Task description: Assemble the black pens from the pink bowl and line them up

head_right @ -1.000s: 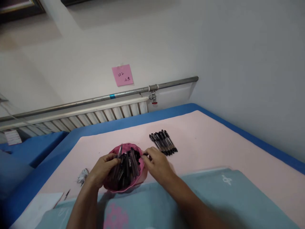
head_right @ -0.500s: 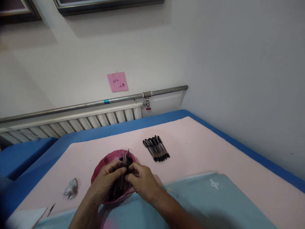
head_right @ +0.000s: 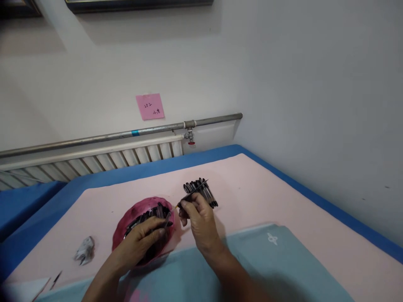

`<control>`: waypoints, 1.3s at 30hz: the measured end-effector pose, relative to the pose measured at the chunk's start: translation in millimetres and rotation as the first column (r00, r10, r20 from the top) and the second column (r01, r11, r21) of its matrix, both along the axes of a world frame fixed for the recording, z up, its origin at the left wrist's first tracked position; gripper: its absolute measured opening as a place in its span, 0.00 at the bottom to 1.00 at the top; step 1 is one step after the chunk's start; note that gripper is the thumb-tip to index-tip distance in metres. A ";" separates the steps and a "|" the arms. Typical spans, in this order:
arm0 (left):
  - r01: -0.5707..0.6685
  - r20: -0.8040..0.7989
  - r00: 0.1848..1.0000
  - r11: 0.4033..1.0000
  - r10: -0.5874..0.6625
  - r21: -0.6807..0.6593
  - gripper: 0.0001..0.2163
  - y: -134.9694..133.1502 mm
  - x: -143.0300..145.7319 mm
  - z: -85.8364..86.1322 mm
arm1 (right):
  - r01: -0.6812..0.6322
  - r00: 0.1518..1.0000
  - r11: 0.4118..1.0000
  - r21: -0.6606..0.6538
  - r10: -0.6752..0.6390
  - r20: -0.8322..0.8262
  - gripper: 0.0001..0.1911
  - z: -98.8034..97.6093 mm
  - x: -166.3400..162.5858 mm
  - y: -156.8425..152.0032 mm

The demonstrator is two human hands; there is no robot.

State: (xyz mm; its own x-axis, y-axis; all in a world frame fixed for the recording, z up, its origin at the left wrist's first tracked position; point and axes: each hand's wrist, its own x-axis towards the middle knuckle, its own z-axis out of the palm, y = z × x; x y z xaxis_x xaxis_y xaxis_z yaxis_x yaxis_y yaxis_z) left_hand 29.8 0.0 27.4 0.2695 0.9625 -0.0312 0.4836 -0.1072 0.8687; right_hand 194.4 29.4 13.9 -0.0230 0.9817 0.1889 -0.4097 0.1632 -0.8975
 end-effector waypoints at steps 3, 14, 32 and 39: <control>0.018 -0.025 1.000 1.000 -0.018 0.011 0.12 0.6 -0.2 -0.4 | 0.000 0.999 1.000 0.003 0.000 0.050 0.06 0.9 0.0 -0.9; -0.094 0.263 0.956 0.985 0.129 -0.143 0.12 5.3 -9.2 -8.8 | -0.012 0.880 0.995 0.101 -0.038 0.474 0.11 4.0 3.0 -3.8; -0.227 0.758 0.439 0.876 0.482 -0.425 0.11 13.4 -36.0 -6.7 | -0.307 -0.125 0.900 0.309 -0.360 0.925 0.12 -18.6 -37.3 38.9; -0.239 0.788 0.355 0.863 0.504 -0.444 0.08 15.8 -40.3 -8.5 | -0.342 -0.185 0.909 0.237 -0.313 0.932 0.12 -20.9 -47.5 43.9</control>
